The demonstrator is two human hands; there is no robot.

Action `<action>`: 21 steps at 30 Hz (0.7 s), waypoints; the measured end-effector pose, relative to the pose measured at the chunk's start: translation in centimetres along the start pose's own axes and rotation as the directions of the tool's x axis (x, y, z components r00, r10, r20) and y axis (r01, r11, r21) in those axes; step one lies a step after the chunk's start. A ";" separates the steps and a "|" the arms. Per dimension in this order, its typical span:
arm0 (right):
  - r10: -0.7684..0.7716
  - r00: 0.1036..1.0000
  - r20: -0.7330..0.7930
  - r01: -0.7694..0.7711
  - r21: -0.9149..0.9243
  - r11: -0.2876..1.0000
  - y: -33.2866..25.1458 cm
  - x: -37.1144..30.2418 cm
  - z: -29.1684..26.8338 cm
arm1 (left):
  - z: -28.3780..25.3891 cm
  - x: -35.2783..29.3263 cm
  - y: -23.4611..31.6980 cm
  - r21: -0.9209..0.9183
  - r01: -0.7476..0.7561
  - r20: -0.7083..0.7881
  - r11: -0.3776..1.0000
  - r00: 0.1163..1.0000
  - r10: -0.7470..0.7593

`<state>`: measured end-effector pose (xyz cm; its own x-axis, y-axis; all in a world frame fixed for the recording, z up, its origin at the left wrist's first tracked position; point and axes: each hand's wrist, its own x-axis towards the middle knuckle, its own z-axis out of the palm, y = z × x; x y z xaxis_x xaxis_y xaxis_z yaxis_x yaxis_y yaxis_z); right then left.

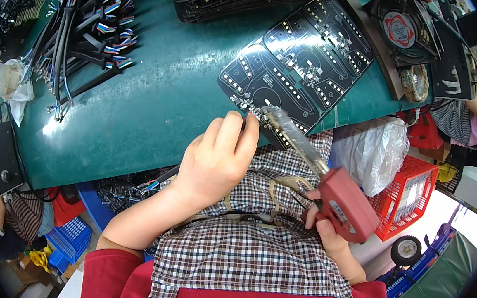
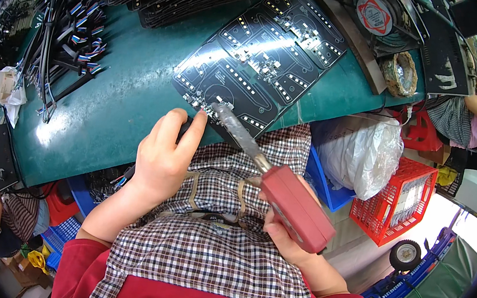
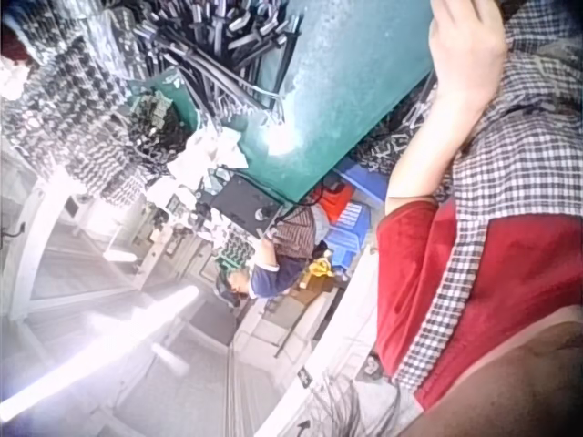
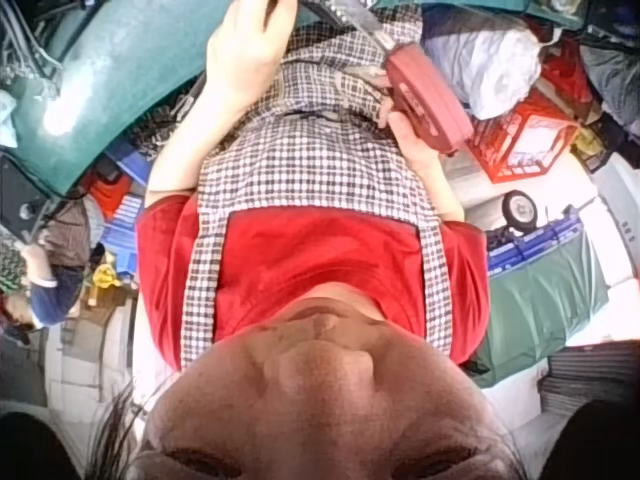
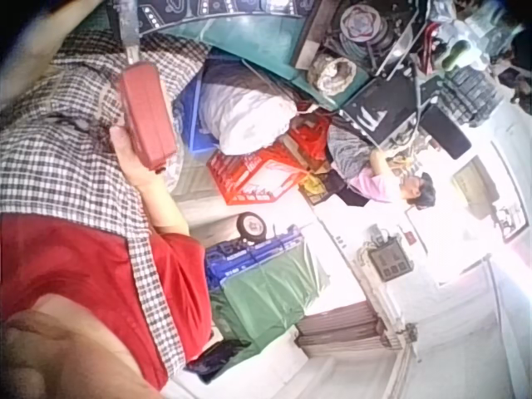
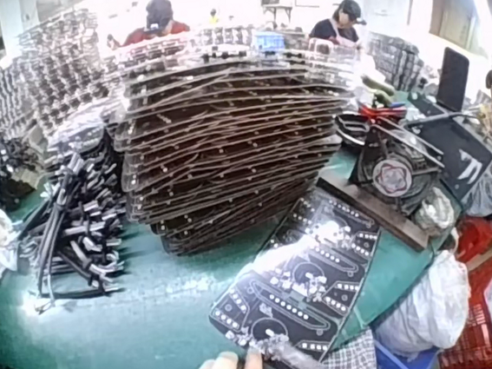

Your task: The person solders wires onto circuit boards using a soldering tool, places completed boards into a plastic crate, and picks up new circuit boards and wire bundles from the table.

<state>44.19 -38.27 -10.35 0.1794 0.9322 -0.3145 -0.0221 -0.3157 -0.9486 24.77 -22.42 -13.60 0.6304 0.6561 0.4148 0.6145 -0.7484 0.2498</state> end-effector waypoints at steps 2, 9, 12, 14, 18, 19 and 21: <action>-0.006 1.000 0.014 0.006 0.035 0.999 -0.3 0.0 -0.1 | -0.1 0.0 0.1 0.010 -0.002 0.004 1.000 1.000 0.002; -0.021 1.000 0.015 0.021 0.017 1.000 0.0 -0.2 -0.5 | -1.0 0.4 1.0 0.077 0.030 0.102 0.997 0.994 -0.037; -0.008 0.997 0.070 0.011 -0.043 0.999 0.5 -0.5 -1.4 | -1.2 0.1 1.0 -0.005 0.063 0.120 0.998 0.991 -0.062; 0.002 0.994 0.106 0.009 -0.099 0.995 0.8 -0.6 -1.5 | -1.0 -0.2 1.2 -0.012 0.069 0.102 0.998 0.992 -0.067; 0.032 0.997 0.074 -0.040 0.105 0.994 1.5 -0.7 -1.4 | -0.7 -0.3 1.2 -0.054 0.100 0.080 0.994 0.992 -0.095; 0.003 0.997 0.082 -0.012 0.108 0.994 1.8 -0.8 -1.5 | -0.6 -0.3 1.2 -0.054 0.099 0.081 0.994 0.992 -0.095; 0.004 0.996 0.088 -0.013 0.099 0.995 1.8 -0.7 -1.5 | -0.5 -0.4 1.0 -0.103 0.111 0.069 0.988 0.992 -0.104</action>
<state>45.49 -39.74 -11.78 0.0922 0.9429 -0.3201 -0.1216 -0.3084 -0.9435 24.92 -23.51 -13.11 0.5944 0.7357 0.3249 0.6284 -0.6769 0.3832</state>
